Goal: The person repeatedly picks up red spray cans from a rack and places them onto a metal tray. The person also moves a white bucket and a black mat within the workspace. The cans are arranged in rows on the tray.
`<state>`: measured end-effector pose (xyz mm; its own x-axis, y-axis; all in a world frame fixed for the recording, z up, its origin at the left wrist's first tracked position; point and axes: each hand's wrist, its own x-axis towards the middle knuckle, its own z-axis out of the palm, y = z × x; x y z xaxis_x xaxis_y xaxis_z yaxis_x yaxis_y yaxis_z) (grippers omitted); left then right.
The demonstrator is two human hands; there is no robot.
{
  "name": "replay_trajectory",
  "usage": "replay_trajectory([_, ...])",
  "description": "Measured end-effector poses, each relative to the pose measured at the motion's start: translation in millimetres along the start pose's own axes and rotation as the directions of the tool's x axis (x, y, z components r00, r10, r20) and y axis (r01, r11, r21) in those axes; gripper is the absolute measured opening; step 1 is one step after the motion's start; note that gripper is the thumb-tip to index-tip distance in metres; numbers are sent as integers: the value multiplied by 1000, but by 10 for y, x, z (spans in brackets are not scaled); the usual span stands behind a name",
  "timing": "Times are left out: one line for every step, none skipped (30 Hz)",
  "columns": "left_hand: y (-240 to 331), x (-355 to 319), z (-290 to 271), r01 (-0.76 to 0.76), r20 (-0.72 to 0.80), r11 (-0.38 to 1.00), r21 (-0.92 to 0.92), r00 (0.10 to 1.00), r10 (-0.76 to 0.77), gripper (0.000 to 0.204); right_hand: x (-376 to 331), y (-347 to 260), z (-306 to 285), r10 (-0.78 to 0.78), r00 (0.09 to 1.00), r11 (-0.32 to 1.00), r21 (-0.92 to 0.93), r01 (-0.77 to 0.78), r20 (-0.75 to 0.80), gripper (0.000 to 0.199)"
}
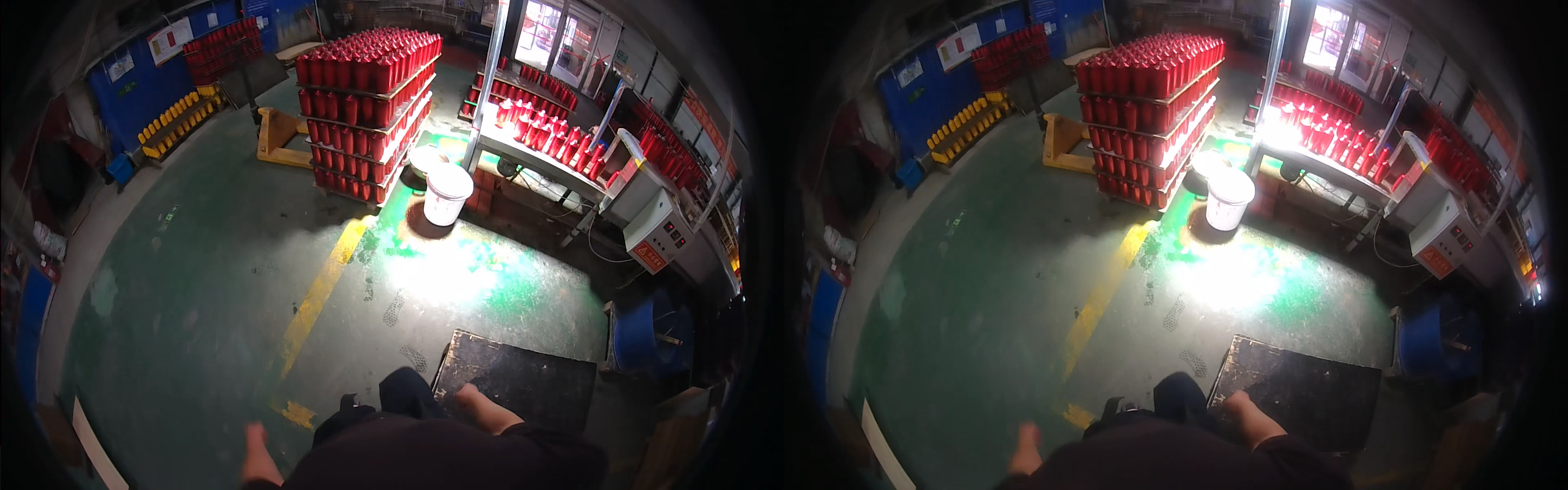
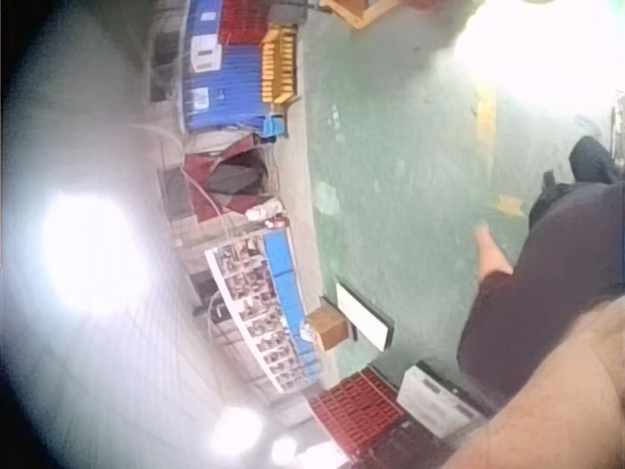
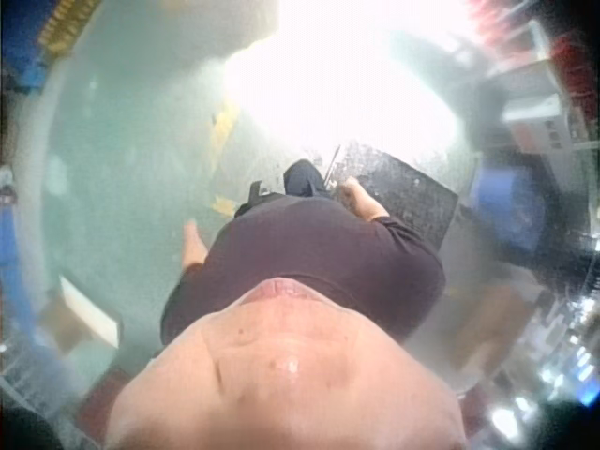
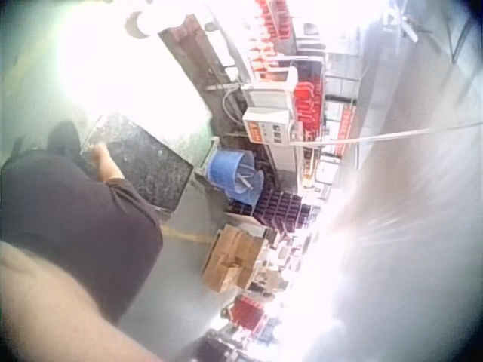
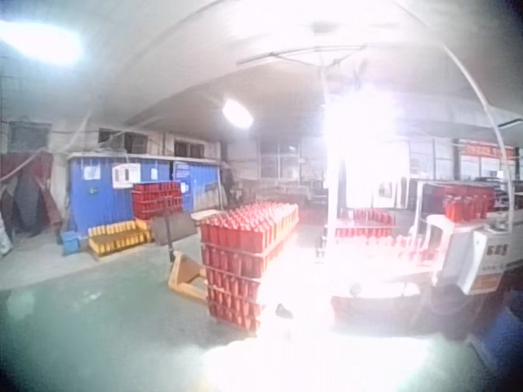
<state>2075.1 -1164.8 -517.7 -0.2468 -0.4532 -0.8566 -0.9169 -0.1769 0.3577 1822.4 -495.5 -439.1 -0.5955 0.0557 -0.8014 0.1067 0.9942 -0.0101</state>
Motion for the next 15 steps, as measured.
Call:
replay_trajectory([623, 297, -216, -111, -80, 992, 55, 990, 115, 27, 104, -112, -170, 31, 999, 984, 175, -24, -38, 28])
replay_trajectory([1266, 531, -469, -207, -170, 973, 106, 960, 223, 27, 210, -313, -374, 155, 987, 874, 471, -119, -37, 27])
replay_trajectory([2094, 807, -428, -361, -220, 930, 67, 904, 366, 27, 495, -218, -497, 146, 988, 595, 802, -41, -58, 19])
replay_trajectory([2938, 943, -628, -546, -276, 835, -64, 814, 511, 28, 735, -383, -597, 107, 992, 509, 861, -4, -59, 16])
replay_trajectory([3862, 778, 7, -522, -278, 828, -204, 842, 463, 30, 638, -102, -572, 195, 980, 403, 914, -52, -30, 14])
replay_trajectory([4476, 838, -298, -703, -280, 710, -35, 689, 669, 20, 861, -418, -746, 126, 992, 312, 950, -26, -14, 12])
replay_trajectory([5187, 766, -257, -755, -233, 650, -86, 650, 723, 20, 957, -634, -995, 140, 990, 276, 959, -60, 22, 11])
replay_trajectory([5907, 571, 244, -777, -199, 575, -256, 625, 755, 23, 1010, -539, -1233, 154, 988, 355, 932, -67, 12, 11])
replay_trajectory([6473, 348, 759, -768, -154, 515, -381, 602, 784, 23, 1087, -426, -1455, 160, 987, 434, 898, -72, 2, 11])
replay_trajectory([6878, 157, 1109, -748, -121, 462, -477, 577, 808, 24, 1170, -419, -1579, 144, 989, 501, 861, -84, 12, 12])
replay_trajectory([7165, 107, 1254, -743, 14, 489, -456, 543, 839, 24, 1339, -480, -1832, 158, 983, 452, 878, -158, 96, 12])
replay_trajectory([7462, 58, 1435, -739, 158, 515, -433, 501, 851, 24, 1499, -439, -2127, 172, 969, 397, 888, -234, 178, 12])
replay_trajectory([7688, -158, 1823, -708, 227, 606, -362, 564, 794, 25, 1602, -249, -2351, 205, 940, 326, 887, -327, 271, 13])
replay_trajectory([7881, -436, 2279, -658, 310, 686, -311, 612, 728, 26, 1817, 243, -2463, 209, 934, 129, 938, -322, 291, 5])
replay_trajectory([8030, -619, 2561, -668, 316, 679, -304, 602, 733, 28, 2005, 483, -2803, 279, 940, 294, 914, -280, 198, 10])
